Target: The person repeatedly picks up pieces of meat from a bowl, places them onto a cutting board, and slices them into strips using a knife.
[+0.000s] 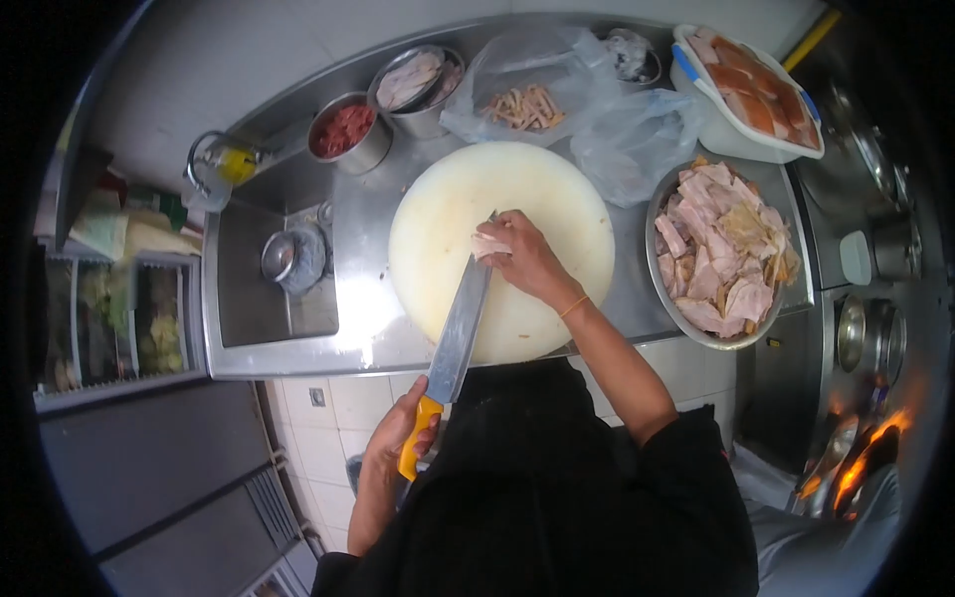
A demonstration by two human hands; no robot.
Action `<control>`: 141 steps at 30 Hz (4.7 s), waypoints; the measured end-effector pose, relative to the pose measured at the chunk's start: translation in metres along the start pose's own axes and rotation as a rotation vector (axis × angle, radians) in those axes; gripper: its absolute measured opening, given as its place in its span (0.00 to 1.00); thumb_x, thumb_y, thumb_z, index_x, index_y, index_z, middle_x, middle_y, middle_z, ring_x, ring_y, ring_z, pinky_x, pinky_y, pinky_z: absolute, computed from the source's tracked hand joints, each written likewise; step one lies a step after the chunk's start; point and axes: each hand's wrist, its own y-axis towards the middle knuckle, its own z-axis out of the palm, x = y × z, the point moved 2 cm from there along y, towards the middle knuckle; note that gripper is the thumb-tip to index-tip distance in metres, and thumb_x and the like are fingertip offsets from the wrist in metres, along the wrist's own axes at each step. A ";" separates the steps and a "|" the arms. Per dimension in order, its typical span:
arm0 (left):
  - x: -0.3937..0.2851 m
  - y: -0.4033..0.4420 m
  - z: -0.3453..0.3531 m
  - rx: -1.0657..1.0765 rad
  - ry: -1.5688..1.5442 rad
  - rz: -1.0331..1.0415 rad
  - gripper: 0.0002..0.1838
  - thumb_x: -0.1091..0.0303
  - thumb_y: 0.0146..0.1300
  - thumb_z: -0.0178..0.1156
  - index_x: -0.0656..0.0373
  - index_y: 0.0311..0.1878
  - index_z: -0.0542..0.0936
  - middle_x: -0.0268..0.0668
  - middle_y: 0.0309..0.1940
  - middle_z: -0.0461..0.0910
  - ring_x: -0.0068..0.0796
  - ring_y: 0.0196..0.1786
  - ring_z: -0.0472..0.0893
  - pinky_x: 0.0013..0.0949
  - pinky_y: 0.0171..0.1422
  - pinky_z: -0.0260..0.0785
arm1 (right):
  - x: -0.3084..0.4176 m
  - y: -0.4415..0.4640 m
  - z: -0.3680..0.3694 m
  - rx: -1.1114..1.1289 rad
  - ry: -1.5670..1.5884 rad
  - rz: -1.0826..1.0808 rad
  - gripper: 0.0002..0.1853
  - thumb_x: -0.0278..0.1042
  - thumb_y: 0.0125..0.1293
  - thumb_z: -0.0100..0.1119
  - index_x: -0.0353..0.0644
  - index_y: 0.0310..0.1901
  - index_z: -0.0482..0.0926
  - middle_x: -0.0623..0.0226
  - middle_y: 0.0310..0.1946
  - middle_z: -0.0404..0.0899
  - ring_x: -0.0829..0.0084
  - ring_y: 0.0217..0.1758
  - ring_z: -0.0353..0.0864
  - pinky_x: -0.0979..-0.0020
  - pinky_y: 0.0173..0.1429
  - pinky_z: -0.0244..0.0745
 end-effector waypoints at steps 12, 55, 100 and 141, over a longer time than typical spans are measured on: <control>-0.145 0.034 0.063 -0.101 0.116 0.267 0.36 0.29 0.77 0.39 0.54 0.28 0.71 0.28 0.11 0.62 0.22 0.08 0.62 0.25 0.12 0.58 | -0.134 0.222 -0.069 -0.495 -0.045 0.111 0.16 0.33 0.59 0.73 0.43 0.49 0.86 0.50 0.45 0.82 0.54 0.55 0.82 0.55 0.62 0.77; -0.052 0.006 0.043 -0.478 -0.151 0.147 0.32 0.28 0.76 0.42 0.52 0.43 0.72 0.29 0.17 0.70 0.21 0.15 0.67 0.27 0.22 0.60 | -0.195 -0.126 -0.449 -0.585 -0.472 0.672 0.23 0.43 0.59 0.74 0.41 0.52 0.83 0.56 0.46 0.86 0.58 0.50 0.84 0.62 0.58 0.77; 0.026 -0.064 0.016 -0.571 0.865 0.157 0.37 0.41 0.82 0.40 0.69 0.36 0.82 0.66 0.34 0.83 0.73 0.44 0.81 0.63 0.52 0.72 | -0.003 -0.068 0.047 -0.274 -0.147 -0.057 0.12 0.26 0.63 0.64 0.38 0.48 0.82 0.58 0.50 0.81 0.52 0.56 0.76 0.55 0.63 0.72; 0.022 -0.067 0.035 -0.578 0.900 0.191 0.35 0.45 0.82 0.42 0.70 0.36 0.83 0.69 0.33 0.81 0.76 0.44 0.80 0.66 0.51 0.70 | -0.004 -0.073 0.042 -0.357 -0.110 -0.080 0.10 0.20 0.60 0.62 0.34 0.44 0.82 0.55 0.45 0.81 0.53 0.51 0.78 0.59 0.57 0.77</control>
